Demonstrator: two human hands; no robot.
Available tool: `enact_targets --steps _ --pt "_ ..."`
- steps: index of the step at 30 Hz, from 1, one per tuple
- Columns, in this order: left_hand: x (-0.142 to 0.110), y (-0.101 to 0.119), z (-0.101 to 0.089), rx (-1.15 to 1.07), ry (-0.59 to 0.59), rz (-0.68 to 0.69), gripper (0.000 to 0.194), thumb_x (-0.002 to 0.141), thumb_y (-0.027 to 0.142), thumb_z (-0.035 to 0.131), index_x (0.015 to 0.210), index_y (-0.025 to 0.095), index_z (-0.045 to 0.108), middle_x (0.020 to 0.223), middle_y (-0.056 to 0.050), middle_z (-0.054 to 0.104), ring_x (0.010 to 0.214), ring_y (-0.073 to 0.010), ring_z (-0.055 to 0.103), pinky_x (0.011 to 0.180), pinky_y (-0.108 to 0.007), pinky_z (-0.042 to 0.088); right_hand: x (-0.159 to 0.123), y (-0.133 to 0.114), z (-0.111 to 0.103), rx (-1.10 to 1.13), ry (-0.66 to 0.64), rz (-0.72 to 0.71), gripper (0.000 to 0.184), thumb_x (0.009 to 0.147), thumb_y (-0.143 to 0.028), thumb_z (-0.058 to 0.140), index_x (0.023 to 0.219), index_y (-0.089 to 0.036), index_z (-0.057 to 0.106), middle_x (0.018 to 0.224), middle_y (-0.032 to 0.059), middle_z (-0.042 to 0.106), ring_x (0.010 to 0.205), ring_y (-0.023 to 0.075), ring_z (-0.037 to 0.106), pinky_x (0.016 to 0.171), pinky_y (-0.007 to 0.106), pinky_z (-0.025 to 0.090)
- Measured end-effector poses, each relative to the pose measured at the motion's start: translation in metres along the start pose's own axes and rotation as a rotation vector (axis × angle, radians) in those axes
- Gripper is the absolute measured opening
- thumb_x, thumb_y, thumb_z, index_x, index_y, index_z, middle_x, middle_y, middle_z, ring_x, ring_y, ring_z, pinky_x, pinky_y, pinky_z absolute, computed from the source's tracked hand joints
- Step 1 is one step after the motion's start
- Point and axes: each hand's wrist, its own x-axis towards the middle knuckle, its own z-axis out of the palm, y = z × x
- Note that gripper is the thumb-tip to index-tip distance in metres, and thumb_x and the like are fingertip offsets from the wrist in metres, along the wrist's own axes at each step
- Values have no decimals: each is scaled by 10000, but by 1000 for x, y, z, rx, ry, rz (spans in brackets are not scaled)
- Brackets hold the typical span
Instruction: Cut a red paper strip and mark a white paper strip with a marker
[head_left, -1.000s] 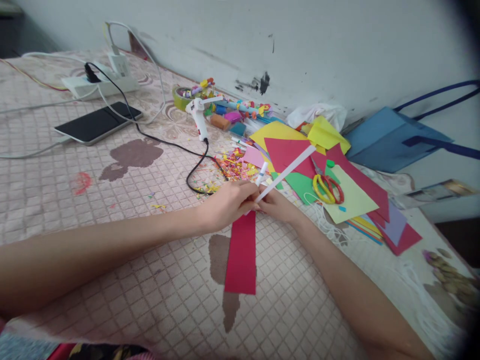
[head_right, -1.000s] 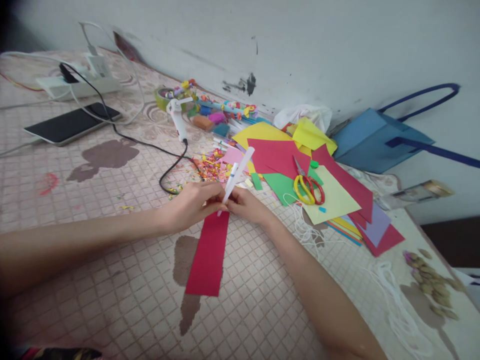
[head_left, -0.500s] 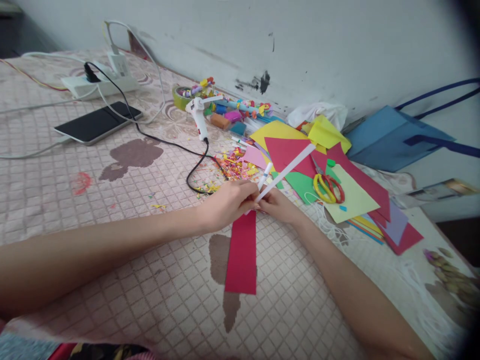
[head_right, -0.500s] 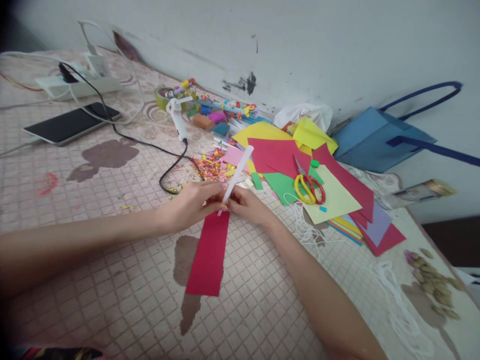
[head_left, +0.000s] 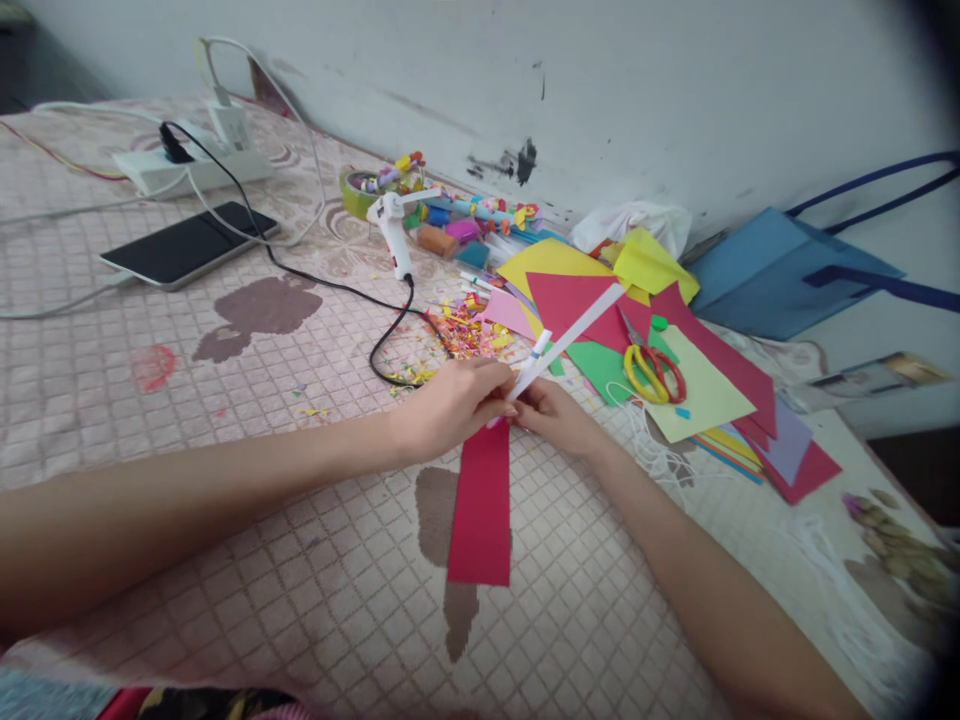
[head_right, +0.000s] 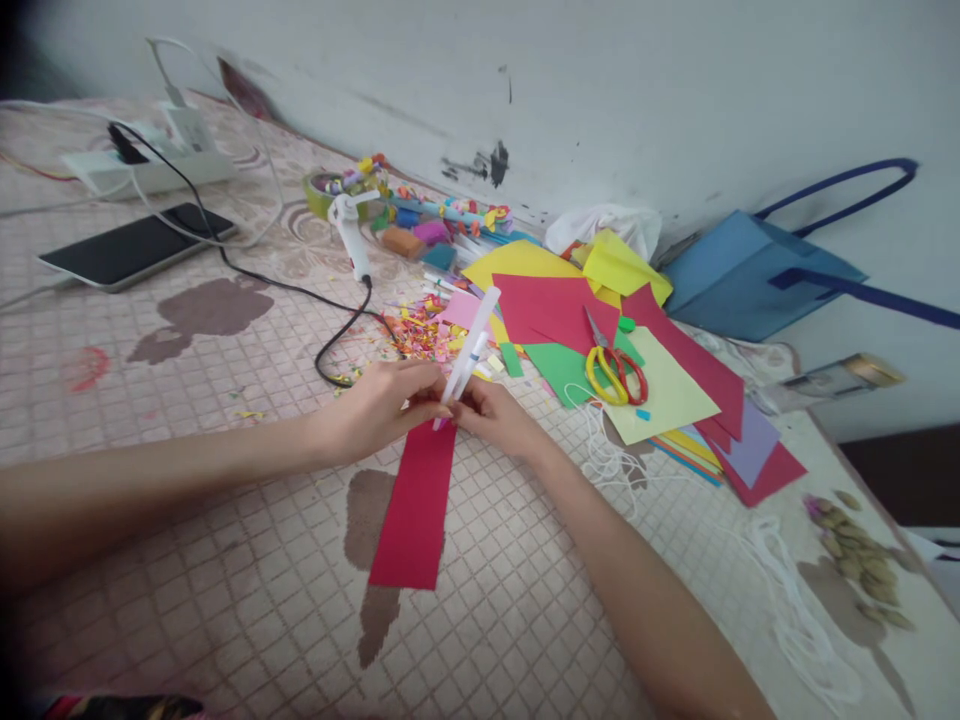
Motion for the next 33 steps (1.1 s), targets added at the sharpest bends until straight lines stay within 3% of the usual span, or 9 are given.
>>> enact_targets --steps 4,8,10,13,18,24,33 --pt "0 2 -1 -4 -8 -7 117 814 98 603 739 134 521 671 24 525 611 -98 479 566 -207 344 -5 1 5 79 106 58 172 839 -355 568 841 -183 558 662 -23 516 538 90 449 466 204 354" --pt "-1 2 -1 -10 -20 -19 150 833 130 596 715 137 505 654 29 507 605 -97 469 570 -208 345 -17 -3 14 198 400 144 162 863 -362 546 865 -201 526 544 -65 483 394 64 373 364 183 282" --pt "-1 1 -1 -8 -15 -16 156 836 138 595 712 139 501 647 31 502 597 -96 463 567 -207 345 -27 -9 22 210 532 142 131 866 -333 552 880 -211 507 553 -58 529 402 72 417 370 183 313" --pt "-1 1 -1 -6 1 -10 120 823 95 579 732 139 513 654 31 510 598 -93 470 569 -200 351 -45 -20 36 93 618 138 96 857 -285 573 863 -211 512 650 -17 616 479 93 514 440 205 410" --pt "-2 1 1 -18 23 -11 113 810 82 582 737 141 519 651 33 524 583 -85 471 565 -193 355 -69 -30 54 -102 589 122 134 891 -275 522 1005 -222 568 856 40 657 649 138 603 583 272 499" --pt "-1 0 1 -8 28 6 138 803 88 593 721 149 500 644 34 513 587 -90 469 561 -196 349 -64 -26 55 -106 567 154 109 897 -280 500 943 -207 567 706 0 587 570 122 532 496 231 429" --pt "-1 0 0 -29 18 -7 152 799 61 566 703 148 488 637 42 497 577 -85 454 565 -197 345 -50 -24 53 -151 509 147 74 877 -234 498 879 -194 560 646 -19 546 540 114 507 503 224 412"
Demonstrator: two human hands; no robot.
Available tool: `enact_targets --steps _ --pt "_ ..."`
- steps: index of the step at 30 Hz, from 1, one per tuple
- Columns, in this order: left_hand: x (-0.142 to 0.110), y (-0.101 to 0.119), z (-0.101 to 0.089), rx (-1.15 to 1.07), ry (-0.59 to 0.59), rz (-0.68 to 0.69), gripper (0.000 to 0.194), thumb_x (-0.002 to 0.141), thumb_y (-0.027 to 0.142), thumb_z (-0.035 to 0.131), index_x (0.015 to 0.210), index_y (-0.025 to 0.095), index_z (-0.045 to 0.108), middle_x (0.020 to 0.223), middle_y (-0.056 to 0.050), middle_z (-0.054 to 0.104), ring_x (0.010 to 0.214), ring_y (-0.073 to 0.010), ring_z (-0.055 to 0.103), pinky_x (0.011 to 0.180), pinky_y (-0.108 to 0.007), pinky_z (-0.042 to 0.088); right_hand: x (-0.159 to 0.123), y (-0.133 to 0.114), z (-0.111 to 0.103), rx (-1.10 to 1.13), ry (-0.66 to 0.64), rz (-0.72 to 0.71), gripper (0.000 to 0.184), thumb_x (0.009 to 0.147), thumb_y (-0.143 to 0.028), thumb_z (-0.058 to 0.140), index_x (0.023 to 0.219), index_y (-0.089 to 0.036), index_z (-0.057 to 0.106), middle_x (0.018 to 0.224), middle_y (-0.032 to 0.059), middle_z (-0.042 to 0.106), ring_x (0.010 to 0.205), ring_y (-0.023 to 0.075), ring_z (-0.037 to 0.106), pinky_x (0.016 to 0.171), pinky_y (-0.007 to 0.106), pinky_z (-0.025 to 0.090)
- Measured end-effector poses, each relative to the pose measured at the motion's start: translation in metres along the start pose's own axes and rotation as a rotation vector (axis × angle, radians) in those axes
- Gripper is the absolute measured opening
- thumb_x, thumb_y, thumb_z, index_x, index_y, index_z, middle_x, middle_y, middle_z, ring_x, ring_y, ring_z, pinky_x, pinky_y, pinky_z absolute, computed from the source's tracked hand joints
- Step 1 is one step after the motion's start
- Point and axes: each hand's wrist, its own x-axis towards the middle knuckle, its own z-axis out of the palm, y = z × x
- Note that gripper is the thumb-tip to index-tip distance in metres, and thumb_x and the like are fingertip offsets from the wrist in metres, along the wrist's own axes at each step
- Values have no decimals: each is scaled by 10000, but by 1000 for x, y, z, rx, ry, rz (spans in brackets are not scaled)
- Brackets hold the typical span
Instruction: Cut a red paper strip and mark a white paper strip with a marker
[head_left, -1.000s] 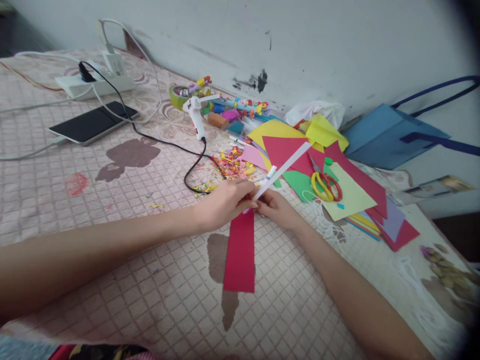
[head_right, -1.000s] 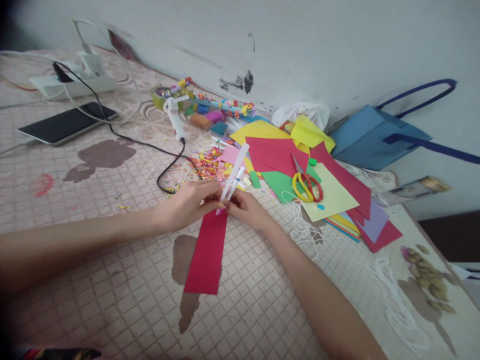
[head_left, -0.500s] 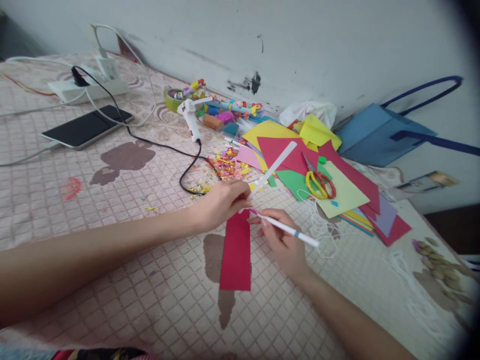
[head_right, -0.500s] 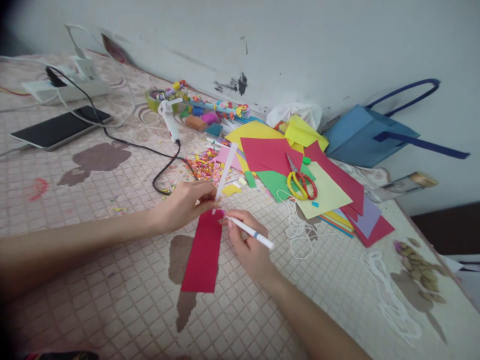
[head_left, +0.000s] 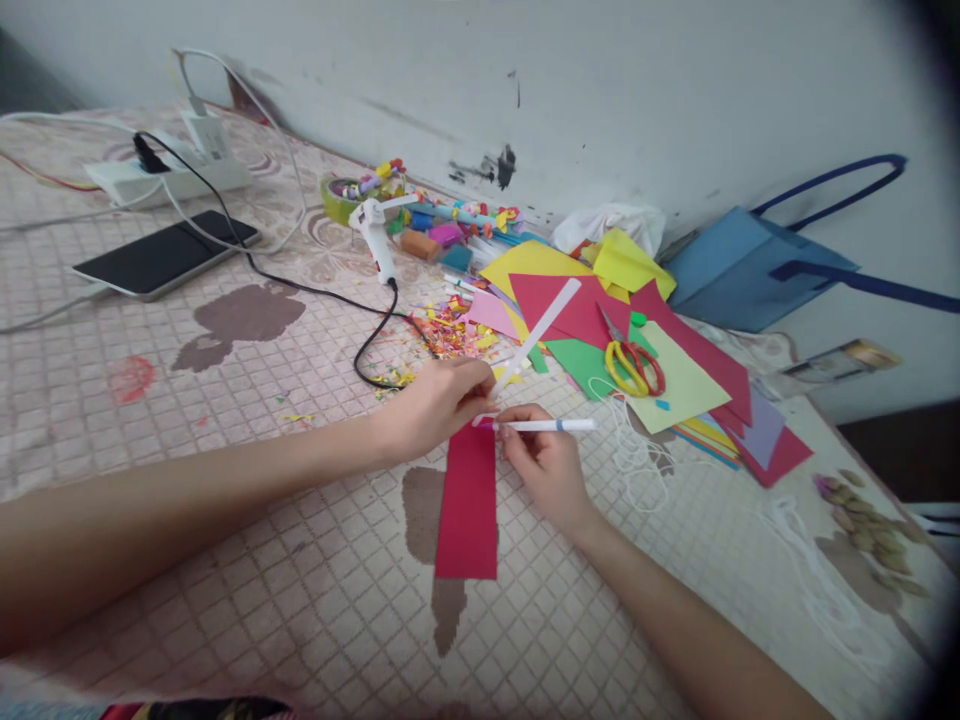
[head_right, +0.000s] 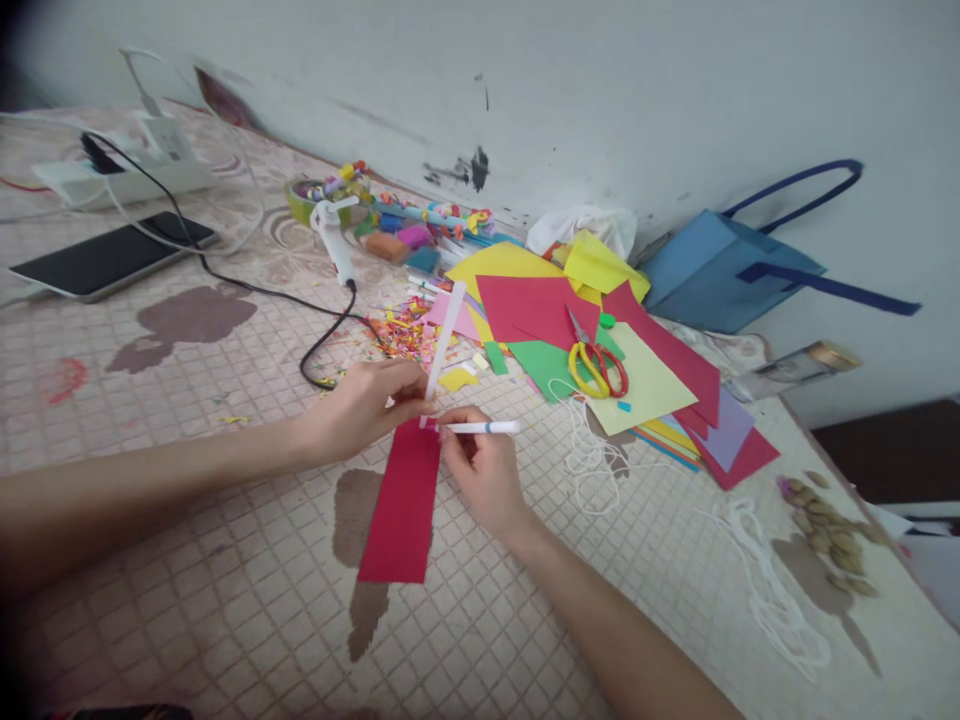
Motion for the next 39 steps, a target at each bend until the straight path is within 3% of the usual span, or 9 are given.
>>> enact_targets --steps 28,39 --pt "0 0 0 5 2 8 120 802 75 571 730 148 507 660 32 517 591 -89 464 574 -198 359 -2 3 0 -96 -43 -72 94 895 -221 478 921 -206 567 817 34 618 694 154 583 588 269 454" --pt "0 0 1 -9 1 7 145 778 48 604 713 137 510 650 37 508 586 -82 452 575 -190 346 -3 1 1 -187 -52 -167 110 907 -204 462 957 -210 560 879 43 614 805 173 593 713 303 473"
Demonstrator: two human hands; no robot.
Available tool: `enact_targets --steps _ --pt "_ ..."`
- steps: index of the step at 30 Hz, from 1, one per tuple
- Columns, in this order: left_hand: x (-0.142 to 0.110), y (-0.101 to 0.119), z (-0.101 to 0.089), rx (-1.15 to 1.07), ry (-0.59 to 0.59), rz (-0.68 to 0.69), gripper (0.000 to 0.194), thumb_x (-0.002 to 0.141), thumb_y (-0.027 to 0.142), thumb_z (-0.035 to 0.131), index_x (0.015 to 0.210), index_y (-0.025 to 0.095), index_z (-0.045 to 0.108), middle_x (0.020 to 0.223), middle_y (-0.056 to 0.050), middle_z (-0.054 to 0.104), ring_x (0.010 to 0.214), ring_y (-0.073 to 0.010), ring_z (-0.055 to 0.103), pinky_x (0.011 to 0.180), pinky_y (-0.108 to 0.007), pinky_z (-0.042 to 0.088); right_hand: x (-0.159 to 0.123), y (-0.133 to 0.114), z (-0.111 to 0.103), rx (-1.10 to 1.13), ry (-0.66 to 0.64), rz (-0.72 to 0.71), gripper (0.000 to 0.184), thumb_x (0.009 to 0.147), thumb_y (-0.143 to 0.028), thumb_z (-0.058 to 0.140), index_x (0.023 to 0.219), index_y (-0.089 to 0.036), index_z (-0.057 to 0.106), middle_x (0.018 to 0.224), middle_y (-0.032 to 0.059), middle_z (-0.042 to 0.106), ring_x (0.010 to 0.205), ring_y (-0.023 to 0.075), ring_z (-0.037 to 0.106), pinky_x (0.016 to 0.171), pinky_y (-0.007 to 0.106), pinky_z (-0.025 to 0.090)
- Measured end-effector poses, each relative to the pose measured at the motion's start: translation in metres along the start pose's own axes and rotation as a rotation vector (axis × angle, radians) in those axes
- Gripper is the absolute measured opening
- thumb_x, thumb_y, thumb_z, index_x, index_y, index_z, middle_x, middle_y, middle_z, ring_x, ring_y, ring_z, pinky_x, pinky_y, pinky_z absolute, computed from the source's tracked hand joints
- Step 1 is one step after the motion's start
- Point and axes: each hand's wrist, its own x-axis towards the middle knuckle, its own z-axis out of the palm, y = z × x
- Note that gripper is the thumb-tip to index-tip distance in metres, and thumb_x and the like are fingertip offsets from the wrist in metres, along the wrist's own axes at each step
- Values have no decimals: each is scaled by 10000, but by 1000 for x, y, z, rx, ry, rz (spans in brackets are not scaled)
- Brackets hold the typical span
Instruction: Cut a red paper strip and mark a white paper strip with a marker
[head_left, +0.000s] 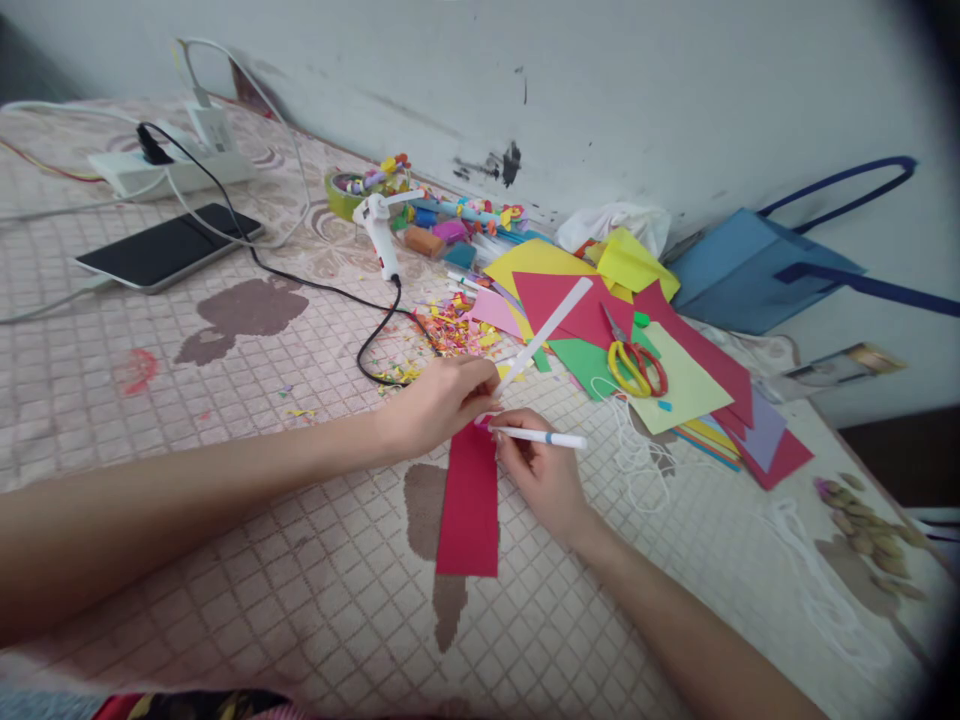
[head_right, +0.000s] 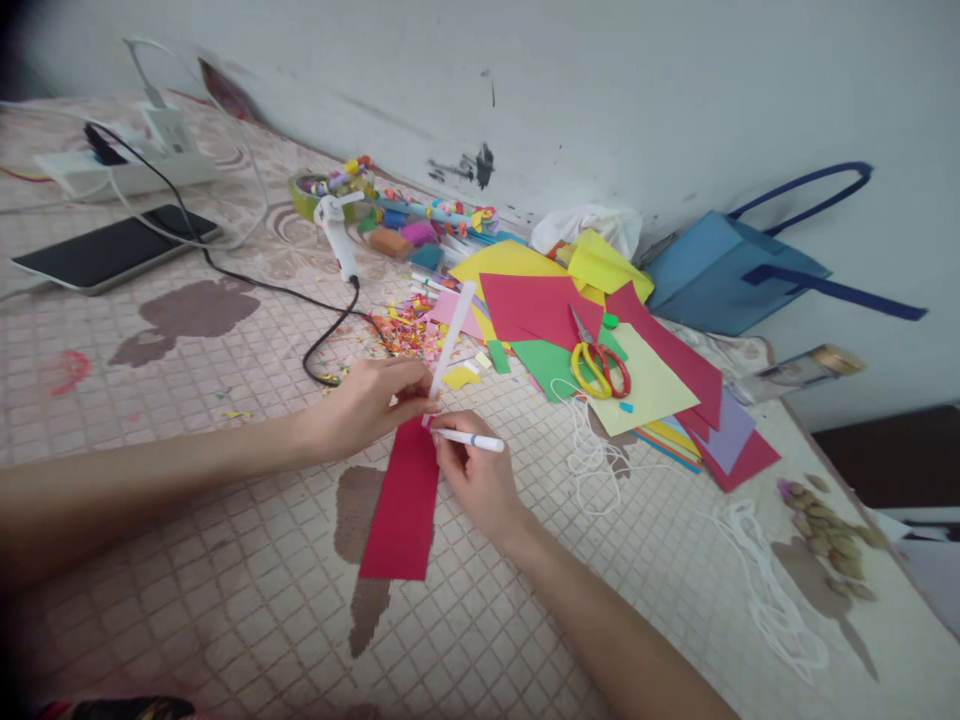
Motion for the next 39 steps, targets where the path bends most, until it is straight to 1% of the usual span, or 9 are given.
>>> enact_targets --steps 9,12,15,18,21,27,32,35,39 --pt "0 0 0 7 11 14 152 787 56 604 703 140 508 654 29 525 577 -84 449 571 -195 346 1 -6 5 -61 -2 -88 132 905 -182 462 985 -207 564 924 60 619 870 183 588 773 317 475" --pt "-1 -1 0 13 8 17 141 793 69 598 709 141 510 651 29 521 575 -86 448 571 -196 346 1 -5 2 43 99 28 87 893 -218 495 924 -201 574 800 29 616 688 145 580 627 272 478" --pt "-1 -1 -1 16 8 20 138 792 58 587 716 141 506 641 37 506 569 -82 441 564 -191 342 1 -3 -3 219 247 204 96 888 -272 515 870 -190 562 627 -18 567 507 106 510 467 223 418" --pt "0 -2 -1 14 8 20 136 790 56 586 721 139 504 633 42 496 565 -78 436 554 -186 332 2 -1 -6 360 321 272 129 893 -308 514 872 -185 549 610 -23 584 500 100 530 463 213 435" --pt "0 -2 0 13 5 17 131 795 67 587 722 139 505 633 41 495 566 -79 436 556 -189 332 2 -2 -6 384 327 285 127 884 -311 530 867 -186 548 641 -15 611 536 104 568 484 211 462" --pt "0 -2 0 5 3 9 125 789 63 593 734 139 510 644 39 504 583 -82 453 577 -191 353 1 -4 -4 387 247 320 140 878 -322 537 843 -187 548 624 -17 608 515 95 557 476 202 460" --pt "-1 0 0 14 5 9 110 812 88 568 733 140 512 644 35 505 588 -86 465 577 -193 365 16 5 -7 421 187 360 181 863 -365 546 861 -185 530 600 -38 553 479 84 503 434 192 415" --pt "-1 0 0 14 10 11 116 825 105 568 730 141 514 639 35 504 582 -86 468 570 -195 369 33 14 -12 449 51 333 214 839 -385 564 860 -177 521 568 -50 512 449 81 462 415 196 380" --pt "0 1 0 44 3 17 120 815 100 597 732 137 518 647 35 508 578 -84 464 564 -196 365 58 23 -17 411 -231 245 233 840 -397 532 818 -165 516 529 -59 460 430 78 408 400 199 316"
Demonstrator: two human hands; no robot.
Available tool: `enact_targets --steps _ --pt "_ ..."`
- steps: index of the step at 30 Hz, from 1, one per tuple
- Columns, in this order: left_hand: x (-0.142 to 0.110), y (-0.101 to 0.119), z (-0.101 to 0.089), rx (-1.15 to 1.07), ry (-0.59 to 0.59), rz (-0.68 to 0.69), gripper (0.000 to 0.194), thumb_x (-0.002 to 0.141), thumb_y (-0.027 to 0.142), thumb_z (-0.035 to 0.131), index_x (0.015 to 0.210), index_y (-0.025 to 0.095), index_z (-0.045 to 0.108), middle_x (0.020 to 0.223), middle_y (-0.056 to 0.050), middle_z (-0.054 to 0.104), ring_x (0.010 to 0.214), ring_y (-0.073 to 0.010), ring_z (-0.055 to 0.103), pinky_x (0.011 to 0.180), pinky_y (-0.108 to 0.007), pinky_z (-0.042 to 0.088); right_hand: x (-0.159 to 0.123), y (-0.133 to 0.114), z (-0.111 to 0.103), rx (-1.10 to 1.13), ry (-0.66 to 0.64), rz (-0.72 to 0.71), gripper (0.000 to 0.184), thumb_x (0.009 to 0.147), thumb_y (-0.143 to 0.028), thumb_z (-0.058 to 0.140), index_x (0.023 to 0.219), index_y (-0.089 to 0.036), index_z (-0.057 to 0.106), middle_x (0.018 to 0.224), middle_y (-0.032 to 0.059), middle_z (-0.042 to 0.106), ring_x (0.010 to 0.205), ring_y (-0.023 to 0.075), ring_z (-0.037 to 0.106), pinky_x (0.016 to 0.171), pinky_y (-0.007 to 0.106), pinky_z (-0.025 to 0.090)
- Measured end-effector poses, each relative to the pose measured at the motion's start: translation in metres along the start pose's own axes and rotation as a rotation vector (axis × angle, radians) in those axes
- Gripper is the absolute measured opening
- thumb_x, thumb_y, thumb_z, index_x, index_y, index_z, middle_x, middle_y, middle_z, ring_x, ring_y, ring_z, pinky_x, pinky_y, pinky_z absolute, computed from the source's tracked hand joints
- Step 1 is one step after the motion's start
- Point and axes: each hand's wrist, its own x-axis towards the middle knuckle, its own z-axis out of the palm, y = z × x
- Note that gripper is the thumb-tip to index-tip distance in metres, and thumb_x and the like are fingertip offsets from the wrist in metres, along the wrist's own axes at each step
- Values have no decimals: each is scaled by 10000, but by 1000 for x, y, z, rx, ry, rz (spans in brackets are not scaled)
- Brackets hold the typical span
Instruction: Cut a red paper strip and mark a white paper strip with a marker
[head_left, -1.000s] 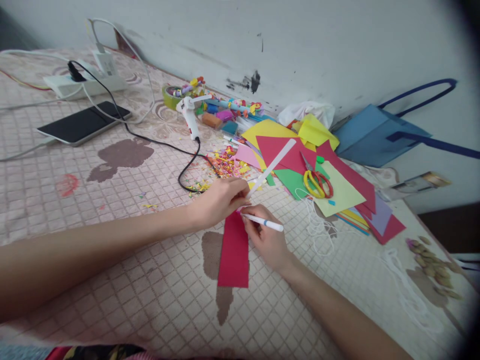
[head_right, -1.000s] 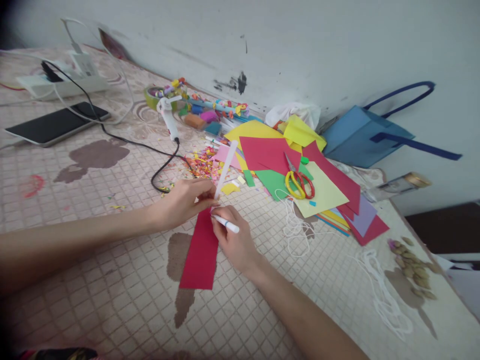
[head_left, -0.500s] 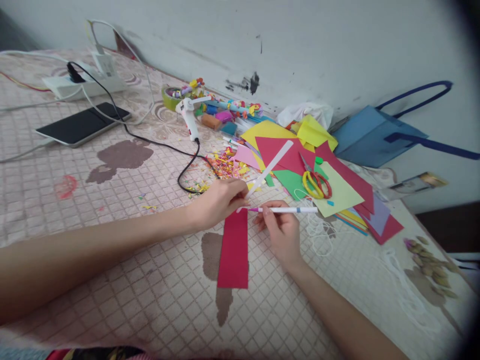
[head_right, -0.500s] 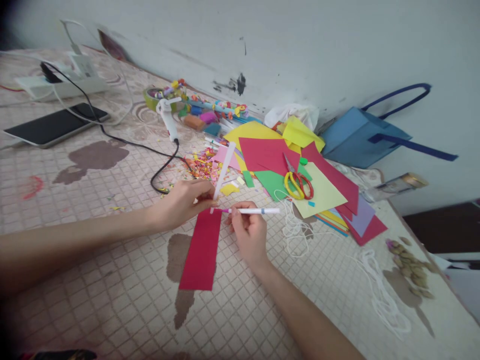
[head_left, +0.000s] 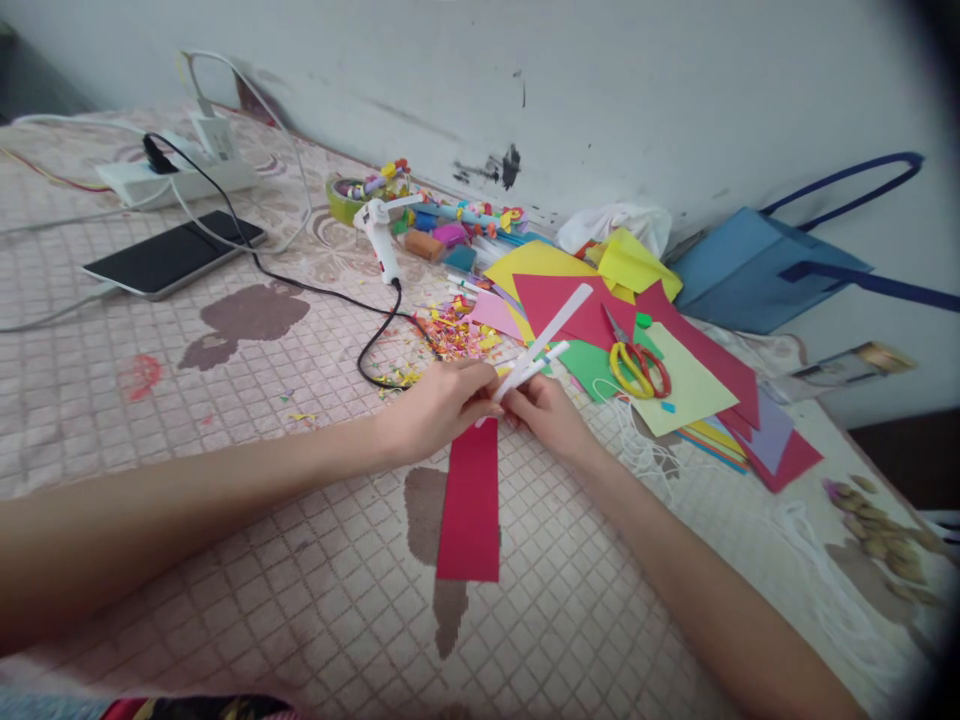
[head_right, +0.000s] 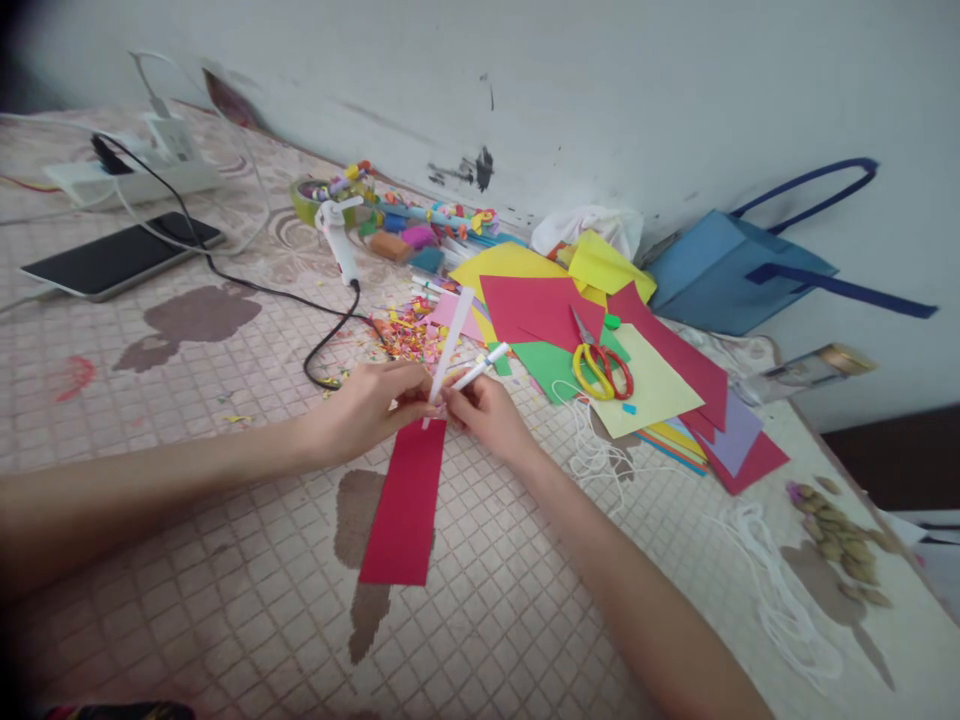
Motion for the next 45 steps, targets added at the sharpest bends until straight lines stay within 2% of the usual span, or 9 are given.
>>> enact_targets --steps 3,8,12,17,22,29,36,39,45 --pt "0 0 1 28 -6 25 125 806 96 616 734 133 521 664 29 514 594 -89 473 569 -200 368 14 -4 -7 -81 -143 -77 186 819 -341 556 794 -162 515 563 -60 436 469 74 386 428 196 304" --pt "-1 1 1 53 -12 45 98 819 109 611 757 130 538 682 18 530 613 -97 495 577 -206 383 33 -10 -13 -96 -427 -194 136 784 -274 563 728 -157 524 638 -36 473 527 78 396 452 193 318" --pt "-1 1 1 53 -15 36 86 814 99 617 764 125 551 686 12 549 615 -100 505 564 -206 380 46 -8 -15 -135 -534 -162 115 752 -253 585 726 -154 532 637 -39 473 552 81 406 470 187 332" --pt "0 1 1 41 -11 41 105 808 107 630 752 130 544 699 9 567 626 -101 520 563 -205 386 52 -2 -15 -110 -565 -99 145 747 -259 602 720 -157 503 632 -52 451 520 62 378 437 168 312" --pt "-1 0 2 52 -7 48 110 810 119 630 750 132 539 701 8 572 627 -102 524 564 -205 389 55 4 -17 -89 -573 -141 150 743 -221 601 678 -160 481 618 -60 443 505 50 366 432 162 303" --pt "0 1 1 62 -5 38 85 824 114 605 763 134 549 707 4 571 629 -105 526 577 -207 399 62 6 -20 -211 -607 -145 161 738 -192 558 595 -161 493 568 -60 427 500 60 367 446 182 291" --pt "-1 2 1 61 -14 31 83 819 106 614 762 126 557 706 -2 572 635 -110 523 585 -214 397 70 6 -22 -244 -657 -123 93 678 -181 573 606 -156 521 609 -49 489 553 76 427 472 179 336" --pt "-1 2 1 56 -18 26 91 808 102 631 762 124 555 713 0 571 641 -110 523 587 -214 398 71 6 -22 -258 -659 -114 74 677 -187 562 619 -158 527 589 -54 473 537 77 420 455 174 324" --pt "-1 1 1 40 -20 25 97 805 91 633 758 121 553 711 4 567 631 -103 519 575 -211 396 75 10 -24 -290 -694 -152 131 685 -201 576 572 -154 530 585 -49 470 531 76 406 464 185 324"
